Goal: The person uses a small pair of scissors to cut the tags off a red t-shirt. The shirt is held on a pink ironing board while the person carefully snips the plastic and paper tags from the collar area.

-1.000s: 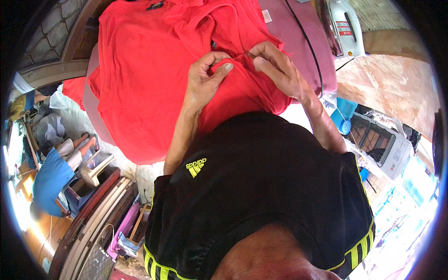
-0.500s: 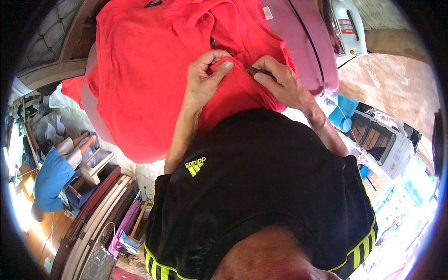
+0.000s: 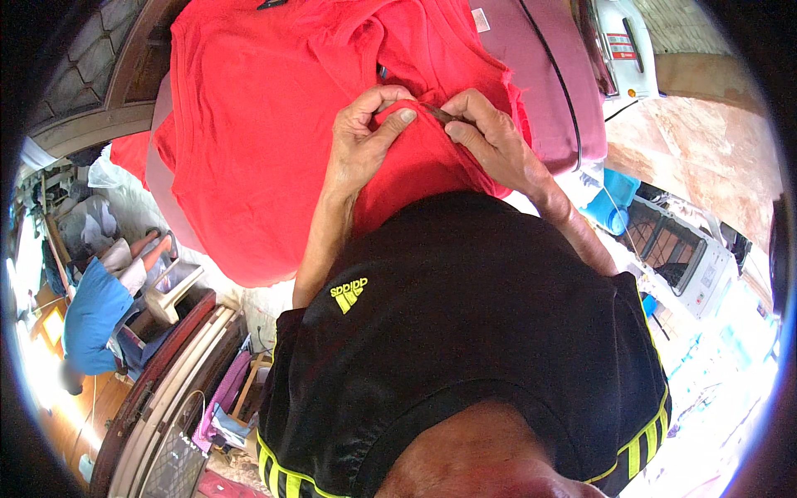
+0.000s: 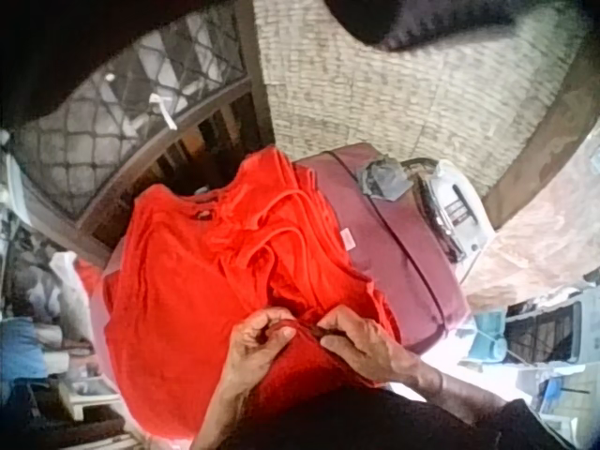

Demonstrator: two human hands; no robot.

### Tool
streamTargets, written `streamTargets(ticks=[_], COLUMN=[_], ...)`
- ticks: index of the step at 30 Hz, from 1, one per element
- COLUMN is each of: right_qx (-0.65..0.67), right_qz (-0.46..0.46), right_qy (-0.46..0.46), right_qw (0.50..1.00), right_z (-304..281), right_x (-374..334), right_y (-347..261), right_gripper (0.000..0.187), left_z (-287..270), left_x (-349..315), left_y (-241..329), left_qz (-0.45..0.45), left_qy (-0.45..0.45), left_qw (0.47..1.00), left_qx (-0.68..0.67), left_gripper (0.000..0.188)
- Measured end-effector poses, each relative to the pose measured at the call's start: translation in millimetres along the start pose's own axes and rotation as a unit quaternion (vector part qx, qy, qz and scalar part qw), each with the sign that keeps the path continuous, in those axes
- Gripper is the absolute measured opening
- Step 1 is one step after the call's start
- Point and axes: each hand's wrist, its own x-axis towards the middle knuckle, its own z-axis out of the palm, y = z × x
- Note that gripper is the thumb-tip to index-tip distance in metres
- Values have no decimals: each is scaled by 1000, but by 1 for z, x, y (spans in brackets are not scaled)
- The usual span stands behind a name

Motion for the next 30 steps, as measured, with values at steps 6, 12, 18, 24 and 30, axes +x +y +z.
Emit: streamTargets(ticks=[6, 12, 18, 24, 30], right_qx=[-5, -68, -55, -37, -59], right_qz=[-8, -45, -45, -65, -59], right_qy=[6, -1, -13, -4, 5], right_qw=[1000, 997, 997, 997, 997], right_z=[-4, -5, -3, -2, -3], right_x=[2, 16, 23, 22, 22], right_y=[-3, -14, -16, -10, -11], right_gripper=[16, 17, 16, 15, 16], left_z=[0, -1, -2, -3, -5], left_x=[1, 1, 0, -1, 0], left_y=[-1, -3, -1, -3, -6], left_qz=[-9, -33, -29, -5, 22], left_qy=[2, 8, 4, -1, -8], left_qw=[1000, 999, 999, 1000, 999], left_qx=[23, 2, 23, 17, 25], left_gripper=[15, 16, 16, 18, 18])
